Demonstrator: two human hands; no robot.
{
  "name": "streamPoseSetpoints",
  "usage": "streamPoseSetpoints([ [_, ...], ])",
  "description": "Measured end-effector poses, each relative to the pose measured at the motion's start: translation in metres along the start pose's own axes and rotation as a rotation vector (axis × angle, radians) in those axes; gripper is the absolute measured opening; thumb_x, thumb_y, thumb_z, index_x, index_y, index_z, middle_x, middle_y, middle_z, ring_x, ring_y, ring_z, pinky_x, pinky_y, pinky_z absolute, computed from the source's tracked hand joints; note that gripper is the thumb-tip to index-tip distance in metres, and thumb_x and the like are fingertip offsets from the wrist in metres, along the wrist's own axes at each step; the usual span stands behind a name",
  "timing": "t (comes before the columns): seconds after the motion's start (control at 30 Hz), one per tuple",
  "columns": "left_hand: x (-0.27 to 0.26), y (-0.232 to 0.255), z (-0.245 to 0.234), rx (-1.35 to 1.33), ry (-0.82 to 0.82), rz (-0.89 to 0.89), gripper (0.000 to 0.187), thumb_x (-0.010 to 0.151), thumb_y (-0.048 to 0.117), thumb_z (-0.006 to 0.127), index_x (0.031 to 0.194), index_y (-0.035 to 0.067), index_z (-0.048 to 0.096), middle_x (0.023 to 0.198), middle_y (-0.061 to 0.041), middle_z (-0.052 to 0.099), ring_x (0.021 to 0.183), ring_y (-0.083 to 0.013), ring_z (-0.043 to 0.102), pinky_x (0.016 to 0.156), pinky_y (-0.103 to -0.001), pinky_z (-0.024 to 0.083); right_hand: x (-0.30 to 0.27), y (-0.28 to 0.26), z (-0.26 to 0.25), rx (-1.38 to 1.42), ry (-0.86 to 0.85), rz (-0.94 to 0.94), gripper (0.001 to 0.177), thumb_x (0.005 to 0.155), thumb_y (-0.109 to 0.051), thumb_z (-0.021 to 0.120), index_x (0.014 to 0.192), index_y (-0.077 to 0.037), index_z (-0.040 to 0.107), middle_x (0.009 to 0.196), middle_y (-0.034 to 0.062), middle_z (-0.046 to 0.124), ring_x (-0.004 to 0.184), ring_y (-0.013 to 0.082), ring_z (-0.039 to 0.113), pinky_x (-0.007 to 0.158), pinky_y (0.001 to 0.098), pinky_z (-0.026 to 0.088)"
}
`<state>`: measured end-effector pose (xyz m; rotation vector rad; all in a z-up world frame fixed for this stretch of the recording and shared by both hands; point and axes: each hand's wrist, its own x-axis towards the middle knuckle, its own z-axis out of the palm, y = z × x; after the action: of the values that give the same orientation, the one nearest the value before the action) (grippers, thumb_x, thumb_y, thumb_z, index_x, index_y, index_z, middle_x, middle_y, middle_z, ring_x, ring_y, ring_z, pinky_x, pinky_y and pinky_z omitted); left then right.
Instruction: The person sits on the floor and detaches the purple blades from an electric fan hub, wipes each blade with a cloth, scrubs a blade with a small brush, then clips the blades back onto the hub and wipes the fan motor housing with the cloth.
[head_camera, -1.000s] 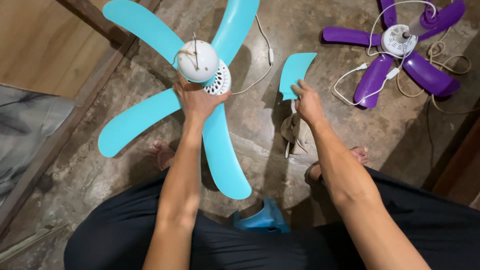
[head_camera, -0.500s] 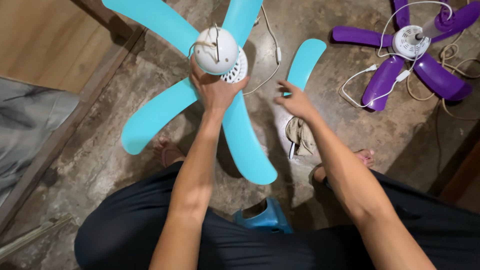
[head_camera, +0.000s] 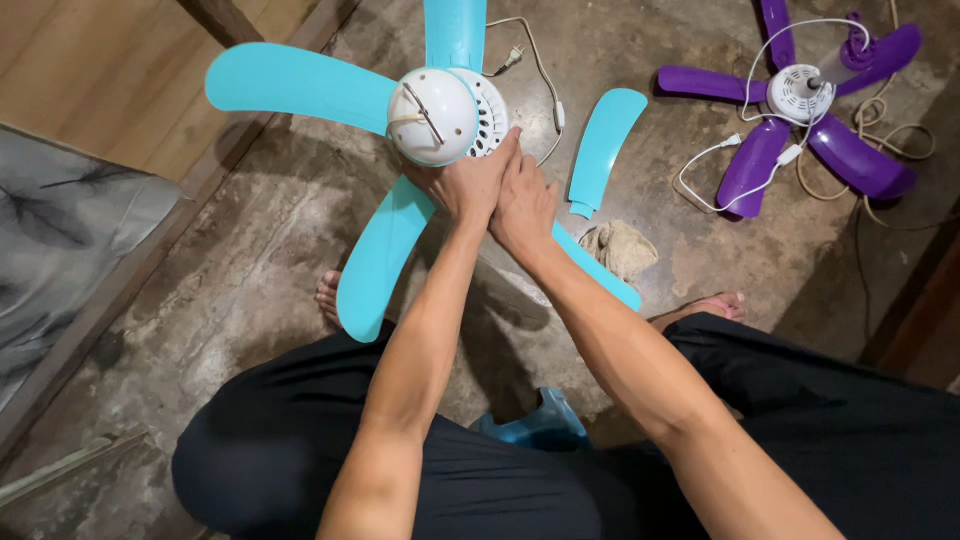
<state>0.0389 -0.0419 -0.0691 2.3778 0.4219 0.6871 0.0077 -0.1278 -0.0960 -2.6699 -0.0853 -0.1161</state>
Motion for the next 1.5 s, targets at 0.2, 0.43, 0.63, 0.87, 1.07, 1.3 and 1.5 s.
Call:
streamPoseSetpoints([
  [0.2,0.009,0.001,-0.041,-0.241,-0.097,-0.051,0.114,0.056,0.064,0.091,0.14,0.001,0.047,0.142,-0.025,0.052,0.14,-0.0425,0.039,0.12,-0.051,0.029,0.016,0.028,-0.032,0.117,0.133,-0.304,0.104,0.062,-0.033,0.094,0.145,0.001,0.04,0.127,0.0247,0.063,0.112,0.0423,0.063,0.09,0.0492,0.053],
  [0.43,0.022,-0.01,-0.051,-0.268,-0.456,0.335,0.104,0.058,0.056,0.096,0.141,0.006,0.058,0.148,-0.021,0.054,0.144,-0.0403,0.037,0.121,-0.05,0.024,0.04,0.042,-0.105,-0.041,-0.087,-0.338,0.096,0.068,-0.042,0.094,0.143,-0.007,0.046,0.125,0.0204,0.065,0.11,0.0411,0.063,0.088,0.0509,0.053],
  [0.63,0.016,-0.012,-0.032,-0.21,-0.501,0.278,0.121,0.051,0.066,0.094,0.146,0.005,0.051,0.148,-0.021,0.051,0.143,-0.0444,0.034,0.119,-0.051,0.024,0.045,0.052,-0.117,-0.079,-0.126,-0.451,0.098,0.061,-0.037,0.09,0.144,-0.005,0.047,0.125,0.0191,0.067,0.111,0.0389,0.064,0.086,0.049,0.054],
  [0.87,0.013,-0.009,-0.017,-0.267,-0.64,0.108,0.112,0.054,0.064,0.087,0.145,0.009,0.052,0.145,-0.015,0.057,0.14,-0.0345,0.049,0.119,-0.044,0.038,0.037,0.066,-0.105,-0.084,-0.14,-0.414,0.097,0.061,-0.035,0.088,0.144,-0.005,0.046,0.124,0.0175,0.067,0.11,0.0379,0.065,0.088,0.0482,0.054],
  [1.07,0.004,-0.009,-0.012,-0.052,-0.401,0.387,0.096,0.059,0.058,0.094,0.137,0.012,0.062,0.141,-0.015,0.058,0.138,-0.0402,0.039,0.119,-0.054,0.026,0.036,0.061,-0.102,-0.167,-0.182,-0.329,0.102,0.061,-0.043,0.089,0.144,-0.003,0.044,0.112,0.0215,0.068,0.094,0.042,0.068,0.077,0.0507,0.056],
  [1.3,0.003,-0.001,-0.021,-0.085,-0.368,0.258,0.104,0.047,0.054,0.098,0.132,0.006,0.061,0.135,-0.024,0.054,0.129,-0.0431,0.042,0.109,-0.05,0.036,0.031,0.059,-0.107,-0.152,-0.207,-0.268,0.095,0.063,-0.045,0.087,0.143,-0.011,0.048,0.092,0.0215,0.071,0.083,0.0435,0.069,0.072,0.0521,0.055],
  [1.5,0.007,-0.002,-0.031,-0.187,-0.471,0.162,0.102,0.049,0.051,0.095,0.134,0.009,0.059,0.135,-0.019,0.057,0.127,-0.0376,0.053,0.104,-0.045,0.048,0.038,0.062,-0.113,-0.132,-0.235,-0.358,0.086,0.059,-0.041,0.086,0.132,-0.009,0.053,0.092,0.0198,0.072,0.084,0.0432,0.068,0.072,0.0529,0.054],
])
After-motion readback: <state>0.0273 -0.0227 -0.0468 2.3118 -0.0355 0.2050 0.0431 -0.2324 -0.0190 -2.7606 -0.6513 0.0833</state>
